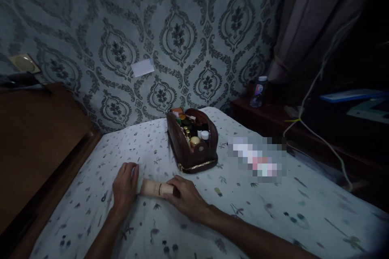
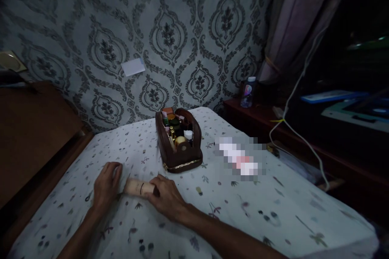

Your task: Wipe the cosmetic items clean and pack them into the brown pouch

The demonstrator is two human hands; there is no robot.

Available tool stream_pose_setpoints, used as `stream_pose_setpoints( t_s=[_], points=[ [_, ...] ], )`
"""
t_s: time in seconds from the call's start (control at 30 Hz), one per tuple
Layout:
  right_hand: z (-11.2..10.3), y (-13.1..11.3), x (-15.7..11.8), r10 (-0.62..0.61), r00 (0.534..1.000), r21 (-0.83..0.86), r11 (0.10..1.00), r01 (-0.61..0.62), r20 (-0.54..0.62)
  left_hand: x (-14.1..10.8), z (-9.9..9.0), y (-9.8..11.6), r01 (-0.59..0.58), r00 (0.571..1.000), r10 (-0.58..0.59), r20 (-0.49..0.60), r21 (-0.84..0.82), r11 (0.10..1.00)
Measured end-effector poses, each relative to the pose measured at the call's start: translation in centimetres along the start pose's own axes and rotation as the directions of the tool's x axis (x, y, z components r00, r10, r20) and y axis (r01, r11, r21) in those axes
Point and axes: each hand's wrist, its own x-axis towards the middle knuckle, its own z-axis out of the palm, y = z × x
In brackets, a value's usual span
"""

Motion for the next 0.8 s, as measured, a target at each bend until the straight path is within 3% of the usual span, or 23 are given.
stream_pose_setpoints(
  t_s=[0.1,0.2,0.27,0.37,0.43,0.53,0.6,0.67,0.73,0.8],
  points=[
    [0.0,-0.3,0.1,0.019,0.998,0.052,0.999,-0.016,-0.06,-1.2,0.9,3.9,-0.161,0.985,0.166,0.046,-0.09,0.983],
    [0.2,-0.3,0.2,0.017,0.993,0.071,0.997,-0.009,-0.113,-2.2,2.0,6.3,-0.318,0.944,0.321,0.072,-0.053,0.947],
    [0.2,-0.2,0.2,0.007,0.994,0.098,0.995,0.005,-0.113,-2.3,2.5,6.2,-0.349,0.935,0.348,0.062,-0.003,0.937],
    [0.0,0.0,0.4,0.013,0.995,0.146,0.989,0.002,-0.098,-1.4,2.5,3.7,-0.313,0.949,0.31,0.057,0.04,0.949],
    [-0.2,0.1,0.4,0.038,0.995,0.173,0.985,-0.021,-0.096,-0.7,2.2,1.4,-0.217,0.976,0.216,0.037,0.01,0.976],
    [-0.4,0.3,0.5,0.067,0.994,0.236,0.971,-0.044,-0.09,0.2,1.8,-1.5,0.083,0.996,-0.09,-0.022,-0.222,0.972],
    [-0.4,0.4,0.5,0.087,0.993,0.298,0.953,-0.061,-0.074,0.4,1.8,-2.5,0.272,0.95,-0.31,-0.019,-0.433,0.859],
    [-0.3,0.4,0.4,0.112,0.993,0.381,0.92,-0.09,-0.038,0.5,2.1,-2.8,0.392,0.883,-0.469,0.036,-0.606,0.692],
    [-0.2,0.4,0.3,0.135,0.991,0.472,0.872,-0.127,0.018,0.6,2.5,-2.6,0.454,0.819,-0.564,0.104,-0.719,0.527],
    [-0.1,0.2,0.2,0.139,0.986,0.548,0.819,-0.168,0.095,0.8,2.8,-2.2,0.469,0.784,-0.606,0.135,-0.767,0.437]
  ],
)
